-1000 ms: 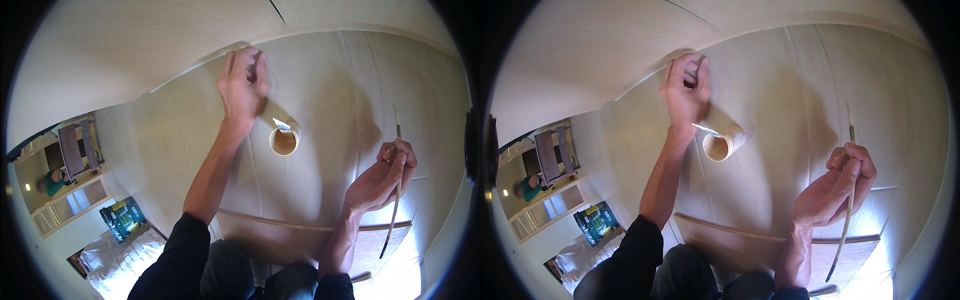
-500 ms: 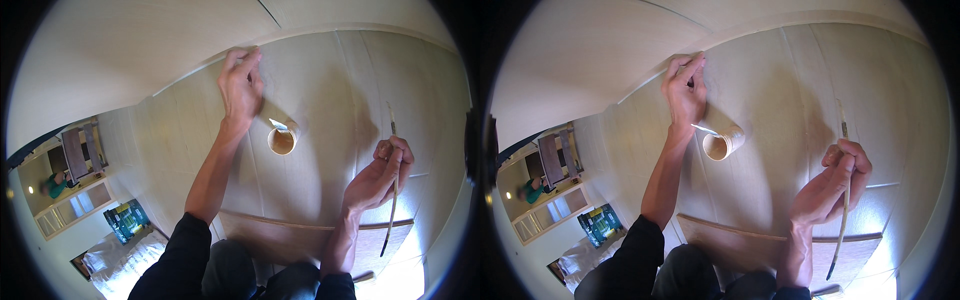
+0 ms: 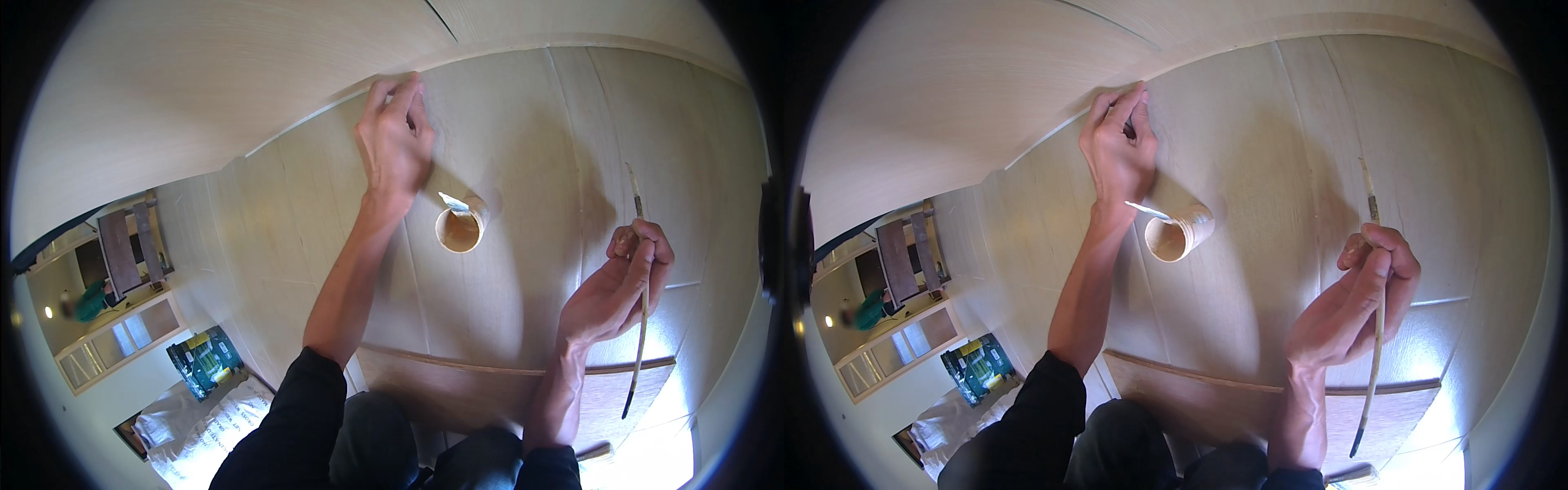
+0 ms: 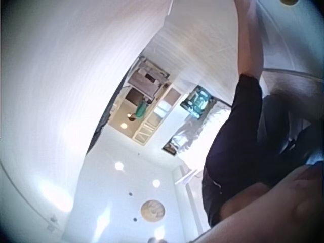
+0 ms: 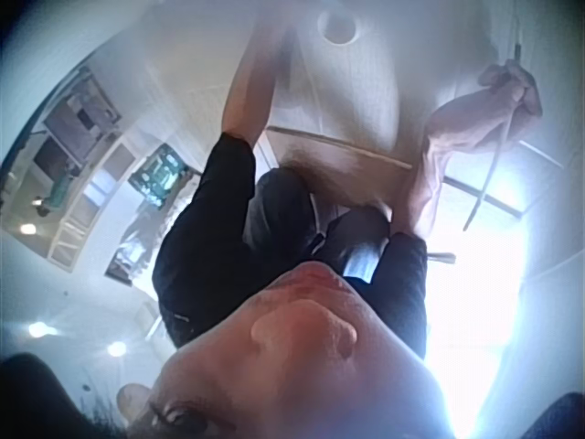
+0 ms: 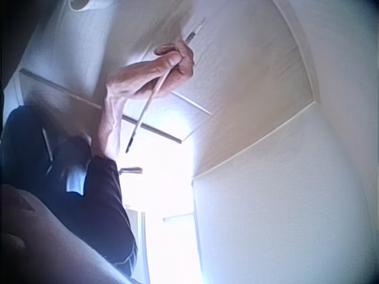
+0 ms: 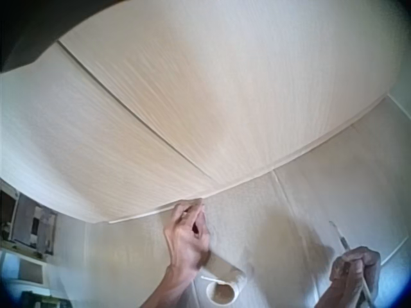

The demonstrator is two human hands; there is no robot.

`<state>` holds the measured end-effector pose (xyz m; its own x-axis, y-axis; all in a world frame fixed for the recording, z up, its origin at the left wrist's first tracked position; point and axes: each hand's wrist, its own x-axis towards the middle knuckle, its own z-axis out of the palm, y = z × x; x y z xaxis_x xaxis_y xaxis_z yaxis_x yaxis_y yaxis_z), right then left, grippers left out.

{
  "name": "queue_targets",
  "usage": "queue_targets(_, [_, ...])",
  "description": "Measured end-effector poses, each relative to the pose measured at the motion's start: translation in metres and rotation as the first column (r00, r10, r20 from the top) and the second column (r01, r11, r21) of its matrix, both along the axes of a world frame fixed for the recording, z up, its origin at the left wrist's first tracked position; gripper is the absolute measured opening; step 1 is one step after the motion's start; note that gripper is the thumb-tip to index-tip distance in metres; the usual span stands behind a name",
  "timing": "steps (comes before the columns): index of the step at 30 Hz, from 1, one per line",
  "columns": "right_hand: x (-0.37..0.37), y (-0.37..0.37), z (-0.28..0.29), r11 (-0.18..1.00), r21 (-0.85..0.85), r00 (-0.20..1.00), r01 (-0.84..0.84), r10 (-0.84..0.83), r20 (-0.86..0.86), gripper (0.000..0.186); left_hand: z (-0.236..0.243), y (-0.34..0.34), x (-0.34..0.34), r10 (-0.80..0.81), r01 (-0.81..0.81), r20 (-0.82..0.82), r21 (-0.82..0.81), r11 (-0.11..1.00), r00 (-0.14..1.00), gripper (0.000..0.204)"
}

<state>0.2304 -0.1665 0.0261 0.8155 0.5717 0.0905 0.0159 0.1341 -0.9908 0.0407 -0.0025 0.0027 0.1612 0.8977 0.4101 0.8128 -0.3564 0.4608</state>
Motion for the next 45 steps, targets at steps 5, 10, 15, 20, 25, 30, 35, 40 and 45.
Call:
queue_targets(5, [-0.003,0.002,0.004,1.0,0.02,1.0,-0.008,0.008,0.026,0.023,0.0,-0.007,0.002,0.055,-0.064,0.086,0.099,0.993,0.995,0.014])
queue_targets(10, [-0.008,0.002,0.004,1.0,0.025,0.997,0.001,-0.003,0.072,0.023,-0.001,-0.005,-0.001,0.073,-0.086,0.138,0.088,0.992,0.988,0.01])
queue_targets(15, [-0.009,-0.001,0.005,0.998,-0.042,0.98,-0.049,0.057,0.191,0.02,-0.002,0.001,-0.006,0.116,-0.116,0.225,-0.014,0.993,0.967,0.013])
queue_targets(20, [-0.015,0.001,0.001,0.995,-0.092,0.956,-0.042,0.067,0.284,0.015,0.001,0.004,-0.008,0.014,-0.007,0.243,-0.029,1.0,0.97,0.011])
queue_targets(25, [-0.023,0.003,-0.008,0.985,-0.16,0.916,-0.068,0.126,0.381,0.018,-0.003,0.006,-0.011,-0.037,0.052,0.289,-0.045,0.998,0.957,0.007])
queue_targets(30, [-0.022,-0.001,-0.01,0.981,-0.165,0.838,-0.1,0.172,0.518,0.014,-0.005,0.008,-0.013,-0.083,0.115,0.316,-0.084,0.99,0.945,0.004])
queue_targets(35, [-0.007,-0.064,0.008,0.975,-0.212,0.702,-0.071,0.2,0.684,0.015,-0.011,0.004,-0.016,-0.017,0.078,0.42,-0.13,0.988,0.907,0.006])
queue_targets(40, [0.036,-0.166,0.016,0.909,-0.416,0.68,-0.012,0.312,0.663,0.026,-0.009,-0.081,-0.1,0.081,-0.045,0.415,-0.095,0.994,0.906,0.023])
queue_targets(45, [0.067,-0.211,-0.009,0.856,-0.502,0.53,0.124,0.37,0.763,0.027,0.037,-0.254,-0.212,0.213,-0.209,0.01,-0.15,0.966,0.977,0.034])
